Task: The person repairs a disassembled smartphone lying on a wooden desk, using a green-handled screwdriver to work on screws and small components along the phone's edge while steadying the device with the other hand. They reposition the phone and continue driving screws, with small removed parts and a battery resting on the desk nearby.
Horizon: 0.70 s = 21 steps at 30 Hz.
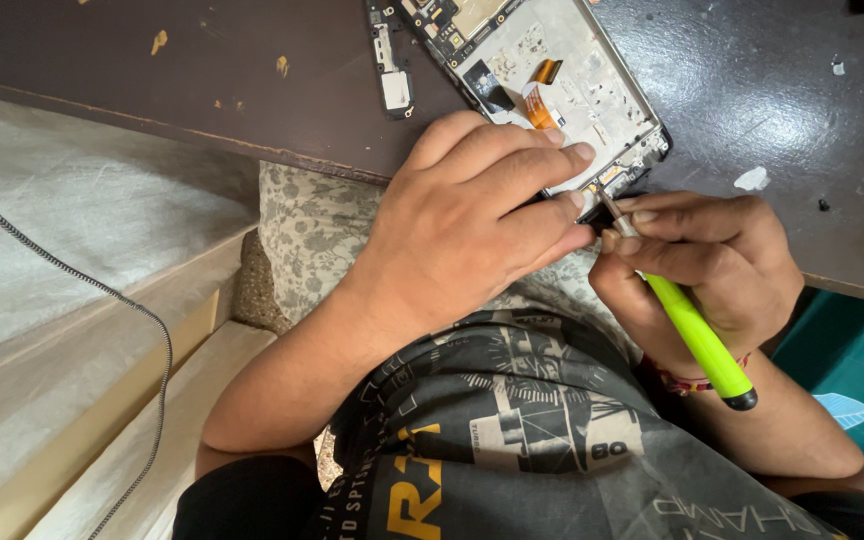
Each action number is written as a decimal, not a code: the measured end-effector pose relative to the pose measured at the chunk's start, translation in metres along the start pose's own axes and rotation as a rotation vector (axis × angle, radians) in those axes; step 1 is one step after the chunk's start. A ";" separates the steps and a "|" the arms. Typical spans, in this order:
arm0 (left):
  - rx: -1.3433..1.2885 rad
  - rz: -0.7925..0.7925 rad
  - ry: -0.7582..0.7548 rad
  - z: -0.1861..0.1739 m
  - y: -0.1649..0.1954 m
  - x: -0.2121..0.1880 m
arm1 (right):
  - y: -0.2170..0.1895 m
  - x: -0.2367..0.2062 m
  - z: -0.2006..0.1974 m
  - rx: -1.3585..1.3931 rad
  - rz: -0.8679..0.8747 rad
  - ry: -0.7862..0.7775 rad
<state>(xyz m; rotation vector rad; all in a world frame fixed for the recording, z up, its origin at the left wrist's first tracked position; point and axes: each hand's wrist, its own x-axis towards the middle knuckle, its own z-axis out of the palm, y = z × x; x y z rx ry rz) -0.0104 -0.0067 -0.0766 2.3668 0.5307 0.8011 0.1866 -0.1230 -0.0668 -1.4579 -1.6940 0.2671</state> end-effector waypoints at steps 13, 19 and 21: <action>0.010 0.005 -0.013 0.002 -0.002 0.000 | -0.001 0.002 -0.001 0.000 0.001 -0.009; 0.010 0.009 -0.009 0.002 -0.001 0.000 | -0.001 0.000 -0.001 0.016 0.021 -0.001; 0.010 0.009 -0.011 0.002 -0.001 0.000 | -0.002 0.000 -0.002 0.016 0.024 -0.005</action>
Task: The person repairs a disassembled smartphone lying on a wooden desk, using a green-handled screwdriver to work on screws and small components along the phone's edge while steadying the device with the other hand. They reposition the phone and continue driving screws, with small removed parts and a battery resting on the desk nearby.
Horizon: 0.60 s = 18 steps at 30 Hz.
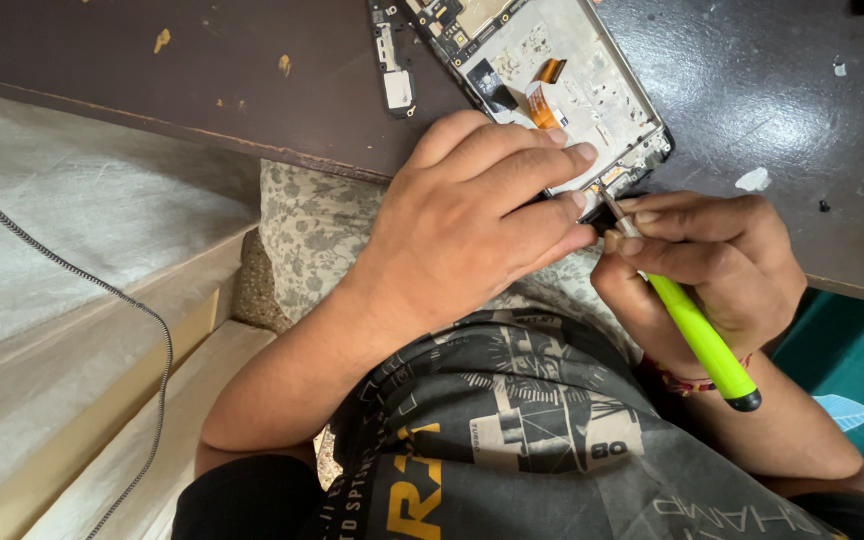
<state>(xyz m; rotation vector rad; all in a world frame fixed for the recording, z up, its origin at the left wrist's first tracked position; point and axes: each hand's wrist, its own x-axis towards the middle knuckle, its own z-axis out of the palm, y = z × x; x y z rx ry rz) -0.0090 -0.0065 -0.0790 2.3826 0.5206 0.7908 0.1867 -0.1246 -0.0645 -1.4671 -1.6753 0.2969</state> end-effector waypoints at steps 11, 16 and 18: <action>-0.005 -0.004 0.007 -0.003 0.004 -0.001 | -0.002 -0.003 -0.002 0.003 0.014 0.022; -0.014 0.003 0.011 -0.004 0.003 0.000 | -0.001 -0.002 -0.002 0.017 0.013 0.027; -0.012 0.004 0.010 -0.004 0.003 0.000 | -0.001 -0.001 -0.002 0.006 0.006 0.031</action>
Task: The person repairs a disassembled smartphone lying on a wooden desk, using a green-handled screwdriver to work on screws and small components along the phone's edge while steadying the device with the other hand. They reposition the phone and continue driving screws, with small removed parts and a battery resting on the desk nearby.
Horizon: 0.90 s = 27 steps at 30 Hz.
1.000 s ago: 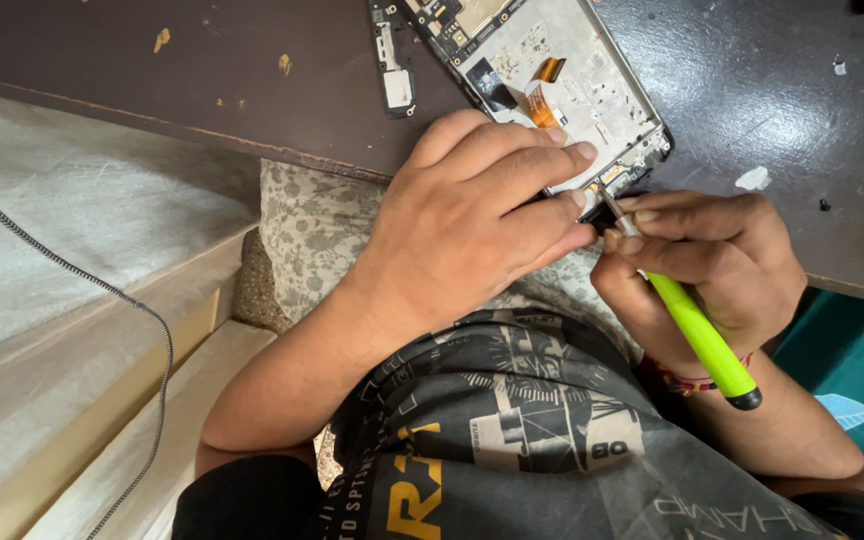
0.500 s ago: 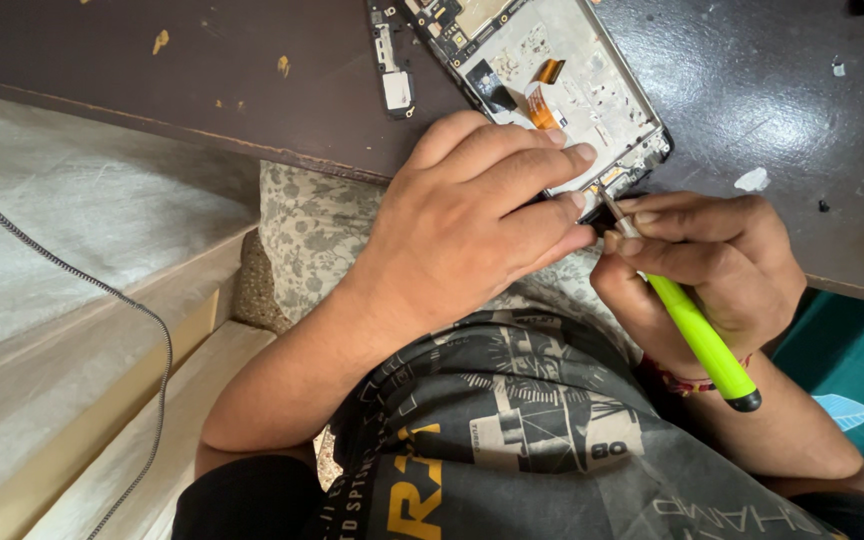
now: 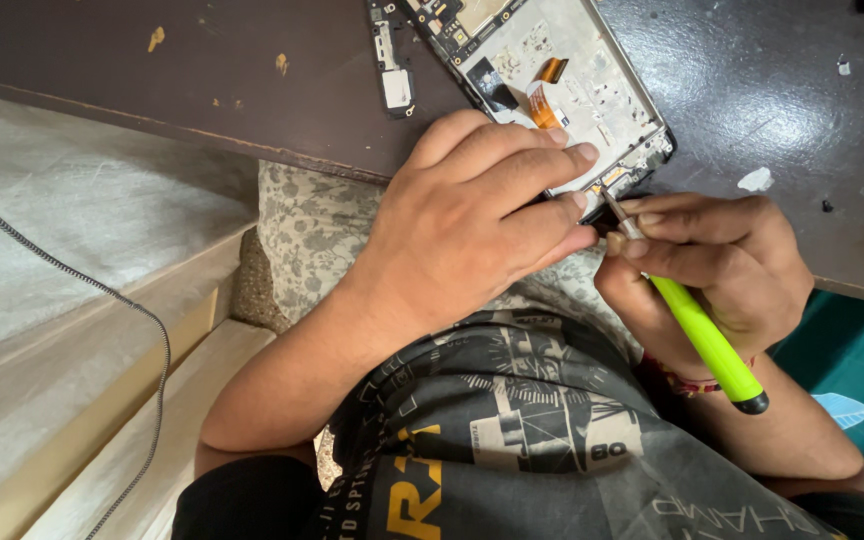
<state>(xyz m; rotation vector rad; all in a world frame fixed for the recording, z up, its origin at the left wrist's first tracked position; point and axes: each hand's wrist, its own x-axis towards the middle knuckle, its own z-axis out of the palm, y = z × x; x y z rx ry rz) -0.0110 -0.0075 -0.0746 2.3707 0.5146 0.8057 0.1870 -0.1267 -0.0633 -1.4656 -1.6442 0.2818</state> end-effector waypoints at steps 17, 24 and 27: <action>-0.007 0.001 -0.001 0.001 0.000 -0.002 | 0.002 -0.002 0.001 0.008 0.005 0.004; -0.012 0.005 0.004 -0.001 0.000 -0.002 | 0.001 -0.001 0.000 -0.004 -0.003 -0.014; -0.014 0.004 0.005 -0.001 0.000 -0.002 | 0.000 0.001 -0.001 -0.016 -0.004 -0.024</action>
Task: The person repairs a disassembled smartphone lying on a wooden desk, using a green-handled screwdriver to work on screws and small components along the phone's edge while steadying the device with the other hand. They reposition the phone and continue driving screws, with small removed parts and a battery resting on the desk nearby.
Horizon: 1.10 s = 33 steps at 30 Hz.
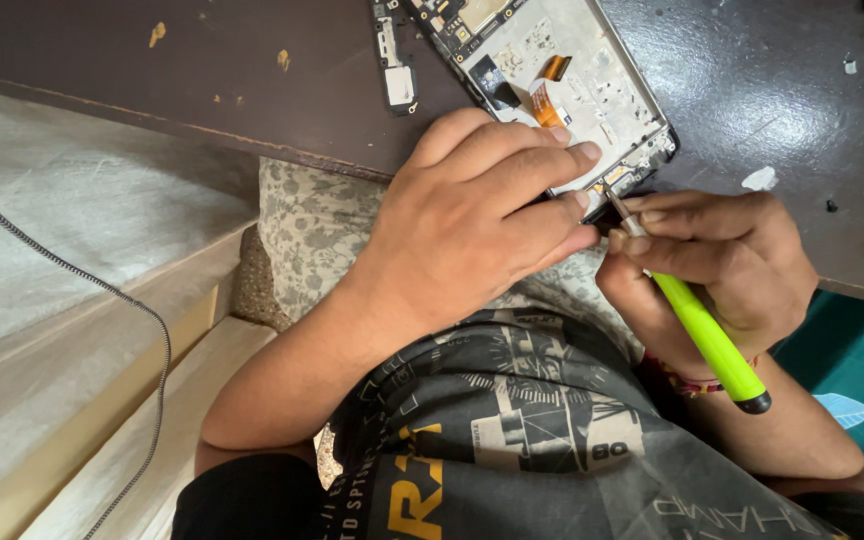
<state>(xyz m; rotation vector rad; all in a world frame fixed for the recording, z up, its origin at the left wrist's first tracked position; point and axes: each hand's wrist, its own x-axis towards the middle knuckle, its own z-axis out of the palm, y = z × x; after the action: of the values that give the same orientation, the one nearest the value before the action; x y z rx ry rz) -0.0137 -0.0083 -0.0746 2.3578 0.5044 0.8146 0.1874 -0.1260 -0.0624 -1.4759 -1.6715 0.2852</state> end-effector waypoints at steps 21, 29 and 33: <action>-0.011 -0.003 0.002 -0.002 0.002 0.001 | -0.002 -0.001 -0.004 0.051 0.048 -0.022; -0.015 0.005 0.000 -0.002 0.001 0.003 | -0.005 0.002 -0.005 0.042 0.058 -0.029; -0.018 0.006 0.010 -0.002 0.002 0.001 | -0.005 0.000 -0.004 0.009 0.034 -0.020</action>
<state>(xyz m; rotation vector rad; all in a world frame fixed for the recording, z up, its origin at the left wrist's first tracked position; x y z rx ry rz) -0.0142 -0.0086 -0.0711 2.3407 0.4923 0.8308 0.1867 -0.1288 -0.0567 -1.5001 -1.6598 0.3267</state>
